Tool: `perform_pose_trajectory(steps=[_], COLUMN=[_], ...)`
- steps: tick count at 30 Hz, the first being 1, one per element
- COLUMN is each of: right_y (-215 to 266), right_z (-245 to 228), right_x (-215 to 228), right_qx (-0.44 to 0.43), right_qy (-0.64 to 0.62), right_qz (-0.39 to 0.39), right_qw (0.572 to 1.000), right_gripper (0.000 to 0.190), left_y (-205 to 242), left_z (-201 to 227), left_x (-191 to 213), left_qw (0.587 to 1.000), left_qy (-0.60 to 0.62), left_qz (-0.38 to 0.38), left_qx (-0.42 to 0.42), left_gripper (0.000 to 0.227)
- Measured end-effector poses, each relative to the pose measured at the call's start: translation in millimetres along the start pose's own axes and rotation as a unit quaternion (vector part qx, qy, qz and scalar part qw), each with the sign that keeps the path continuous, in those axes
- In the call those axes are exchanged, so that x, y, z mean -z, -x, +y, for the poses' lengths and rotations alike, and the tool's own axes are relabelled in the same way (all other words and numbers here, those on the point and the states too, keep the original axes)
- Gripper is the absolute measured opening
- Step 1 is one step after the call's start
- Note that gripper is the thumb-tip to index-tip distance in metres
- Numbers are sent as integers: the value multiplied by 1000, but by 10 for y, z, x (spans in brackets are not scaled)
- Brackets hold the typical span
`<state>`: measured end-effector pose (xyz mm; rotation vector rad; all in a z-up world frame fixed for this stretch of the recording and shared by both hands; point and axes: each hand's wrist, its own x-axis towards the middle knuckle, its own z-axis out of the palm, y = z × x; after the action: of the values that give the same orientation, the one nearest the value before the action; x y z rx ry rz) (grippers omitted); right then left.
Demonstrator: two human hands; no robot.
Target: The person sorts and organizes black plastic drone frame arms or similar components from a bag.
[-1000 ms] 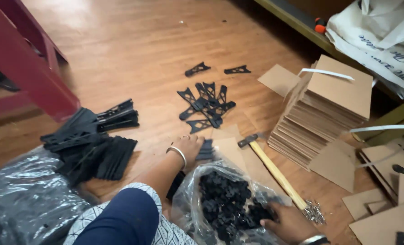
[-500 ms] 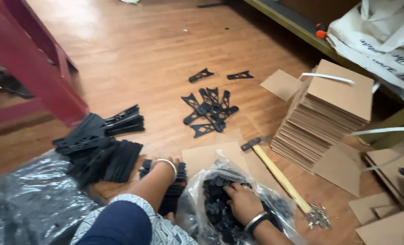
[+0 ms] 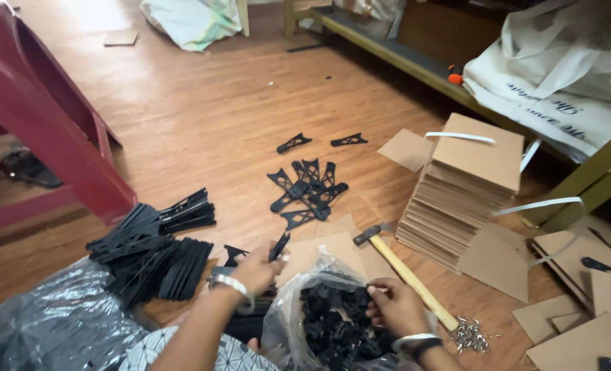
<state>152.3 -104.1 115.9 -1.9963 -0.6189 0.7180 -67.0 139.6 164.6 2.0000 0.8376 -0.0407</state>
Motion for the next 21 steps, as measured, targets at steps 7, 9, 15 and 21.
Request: perform_pose_trajectory(steps=[7, 9, 15, 21], right_y=[565, 722, 692, 631], right_z=[-9, -137, -166, -212], right_x=[776, 785, 494, 159], right_qx=[-145, -120, 18, 96], right_qy=[-297, -342, -287, -230], right_qz=[-15, -3, -6, -50], right_qw=[944, 932, 958, 967], right_gripper=[28, 27, 30, 35], left_y=[703, 672, 504, 476], left_z=[643, 679, 468, 397], left_x=[-796, -1035, -1413, -1446], left_qw=[981, 985, 975, 955], left_qy=[137, 137, 137, 246], left_qz=[50, 15, -93, -162], left_qx=[-125, -107, -145, -41], left_gripper=[44, 39, 23, 17])
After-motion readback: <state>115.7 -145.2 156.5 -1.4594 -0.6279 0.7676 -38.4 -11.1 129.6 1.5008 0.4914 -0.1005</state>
